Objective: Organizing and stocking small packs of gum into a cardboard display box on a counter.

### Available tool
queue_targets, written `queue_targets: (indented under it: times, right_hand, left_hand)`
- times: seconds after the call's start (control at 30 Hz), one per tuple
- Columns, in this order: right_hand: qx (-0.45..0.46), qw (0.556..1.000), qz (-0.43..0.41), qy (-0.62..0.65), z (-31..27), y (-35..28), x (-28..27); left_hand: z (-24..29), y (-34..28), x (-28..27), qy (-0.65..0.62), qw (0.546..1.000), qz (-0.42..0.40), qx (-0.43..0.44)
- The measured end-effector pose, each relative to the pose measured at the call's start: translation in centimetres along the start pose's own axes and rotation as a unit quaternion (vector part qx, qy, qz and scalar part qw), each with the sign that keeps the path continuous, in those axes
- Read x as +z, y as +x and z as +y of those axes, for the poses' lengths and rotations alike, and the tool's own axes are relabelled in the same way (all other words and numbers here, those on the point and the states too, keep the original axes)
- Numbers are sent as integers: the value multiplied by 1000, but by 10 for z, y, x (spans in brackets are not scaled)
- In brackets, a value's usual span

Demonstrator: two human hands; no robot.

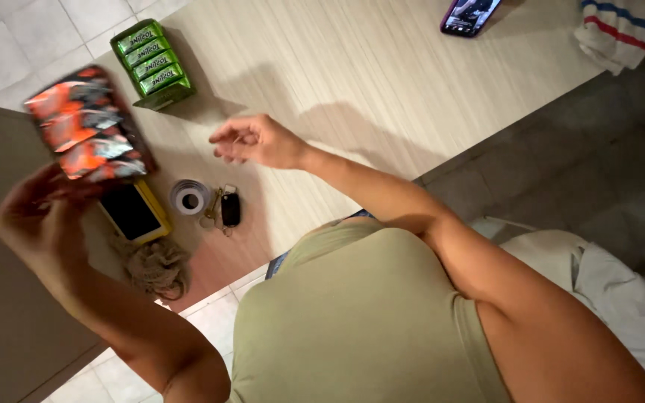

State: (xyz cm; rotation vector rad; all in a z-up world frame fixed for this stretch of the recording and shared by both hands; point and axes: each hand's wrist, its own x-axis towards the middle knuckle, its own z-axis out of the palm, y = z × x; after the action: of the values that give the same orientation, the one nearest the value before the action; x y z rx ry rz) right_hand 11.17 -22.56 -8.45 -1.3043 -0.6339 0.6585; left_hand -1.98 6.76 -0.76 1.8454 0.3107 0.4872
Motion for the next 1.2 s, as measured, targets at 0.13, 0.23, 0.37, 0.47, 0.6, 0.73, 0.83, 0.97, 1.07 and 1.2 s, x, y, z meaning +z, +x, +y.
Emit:
queue_targets:
  times: [0.13,0.23,0.37,0.47,0.6,0.73,0.83,0.97,1.07,1.2]
  right_hand:
    - [147,940,-70,301,-20,-18,-31]
    - [220,872,-140,414,-16,-49,-57]
    - [202,899,-55,384,13,-102,-78]
    - [198,901,88,375,35,-132,-86]
    - [107,897,275,330,69,-148,-112]
    - [87,897,324,287,69,-141,-138]
    - [5,845,436,310,89,-122,-148]
    - [65,866,448,213,73,-114,-155]
    - [177,897,386,127,44,-122,-161]
    - [283,928,245,6,18,-131,-180]
  left_hand:
    - [39,-8,40,26,995,-93,-36]
    - [3,12,69,-8,951,-301,-73]
    - [6,25,149,15,856,-503,-114]
    - [-11,37,203,39,828,-556,-67]
    - [-49,52,263,-48,907,-418,-22]
    - [-12,13,283,-44,964,-240,104]
    - [3,-21,295,13,961,-118,251]
    - [-25,-27,320,103,906,-270,308]
    - [-58,-6,338,230,876,-292,306]
    - [-84,12,357,297,889,-264,230]
